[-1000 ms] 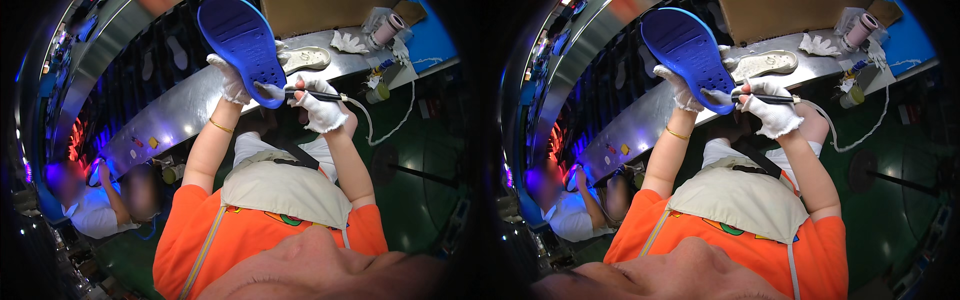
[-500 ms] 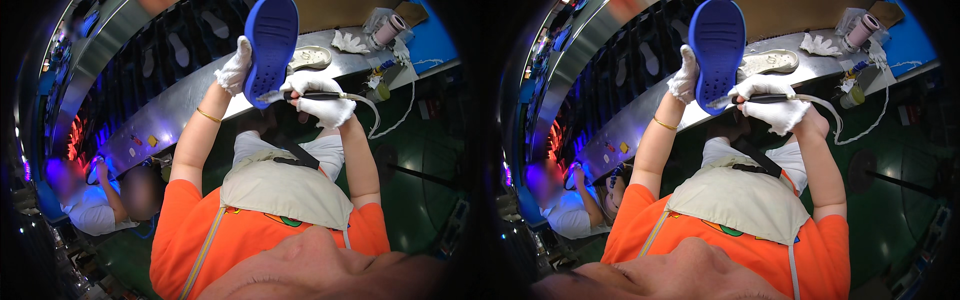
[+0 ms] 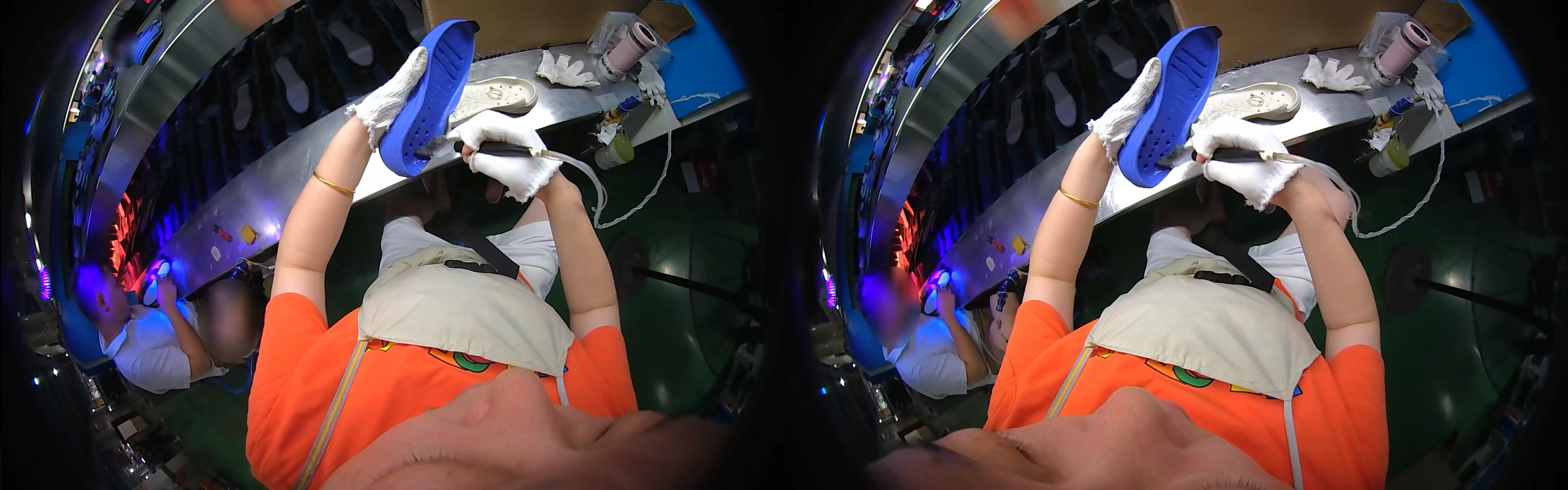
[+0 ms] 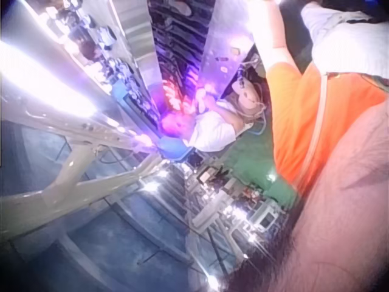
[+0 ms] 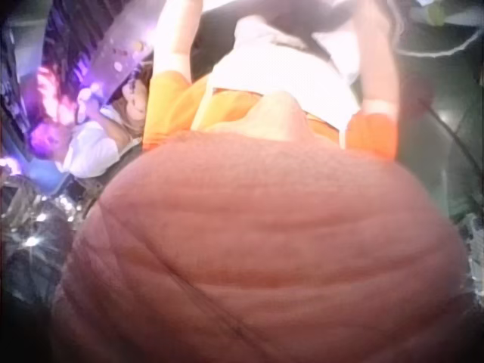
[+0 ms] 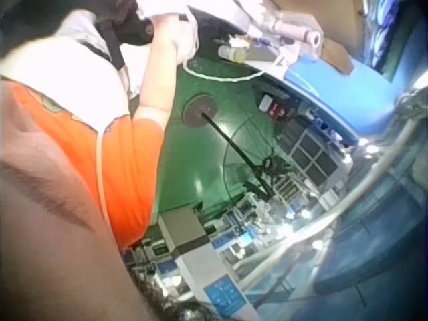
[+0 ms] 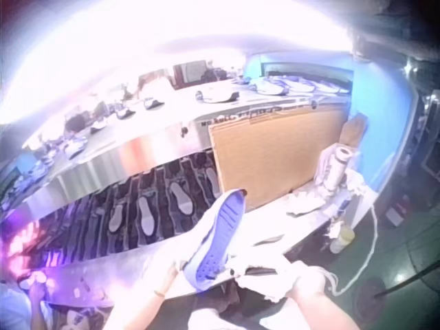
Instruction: The person uses a handheld rotary tool to trim and smooth the edges of blue slipper soles. They repeatedly pick up a slipper from the conveyor, work on the sole, and place it back on the line.
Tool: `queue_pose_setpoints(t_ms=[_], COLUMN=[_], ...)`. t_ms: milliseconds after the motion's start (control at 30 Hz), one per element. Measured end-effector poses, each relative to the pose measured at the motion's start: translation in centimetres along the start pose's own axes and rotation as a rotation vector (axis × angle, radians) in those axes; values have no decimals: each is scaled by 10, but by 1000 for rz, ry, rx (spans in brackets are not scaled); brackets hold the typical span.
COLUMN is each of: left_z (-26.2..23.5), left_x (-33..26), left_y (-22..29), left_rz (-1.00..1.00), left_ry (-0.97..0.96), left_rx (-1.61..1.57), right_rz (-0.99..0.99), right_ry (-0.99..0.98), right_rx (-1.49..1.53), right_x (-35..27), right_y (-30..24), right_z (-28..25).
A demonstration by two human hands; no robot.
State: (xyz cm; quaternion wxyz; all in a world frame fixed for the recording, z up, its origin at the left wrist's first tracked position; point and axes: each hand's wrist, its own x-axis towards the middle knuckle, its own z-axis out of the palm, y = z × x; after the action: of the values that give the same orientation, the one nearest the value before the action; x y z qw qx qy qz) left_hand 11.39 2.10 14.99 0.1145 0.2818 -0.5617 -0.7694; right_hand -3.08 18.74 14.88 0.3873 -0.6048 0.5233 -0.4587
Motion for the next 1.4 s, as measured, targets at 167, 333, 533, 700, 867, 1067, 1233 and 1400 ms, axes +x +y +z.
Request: queue_pose_setpoints(t_ms=[167,333,533,700,867,1067,1233,1400], left_z=[1,5,-10,-49,-30,44,58,55], left_x=[2,-6,-14,-10,-17,-25,-24,-21], left_y=[0,8,2,-22,-73,-85,-85,-83], left_rz=[5,-5,264,307,77,169,171,211], left_ry=[18,0,147,-157,-343,-264,-129,-12], left_rx=[12,-17,-175,-788,-993,-929,-835,-775], right_rz=[-23,-70,-52,-21,32,-67,-233,-240], right_ry=[-10,51,102,266,381,586,430,524], right_rx=[131,-99,126,123,272,173,230,122], right_x=[1,10,-3,-6,-7,7,-4,-10], right_y=[9,4,-2,-1,20,22,10,12], right_z=[-8,-15,-24,-15,5,4,27,19])
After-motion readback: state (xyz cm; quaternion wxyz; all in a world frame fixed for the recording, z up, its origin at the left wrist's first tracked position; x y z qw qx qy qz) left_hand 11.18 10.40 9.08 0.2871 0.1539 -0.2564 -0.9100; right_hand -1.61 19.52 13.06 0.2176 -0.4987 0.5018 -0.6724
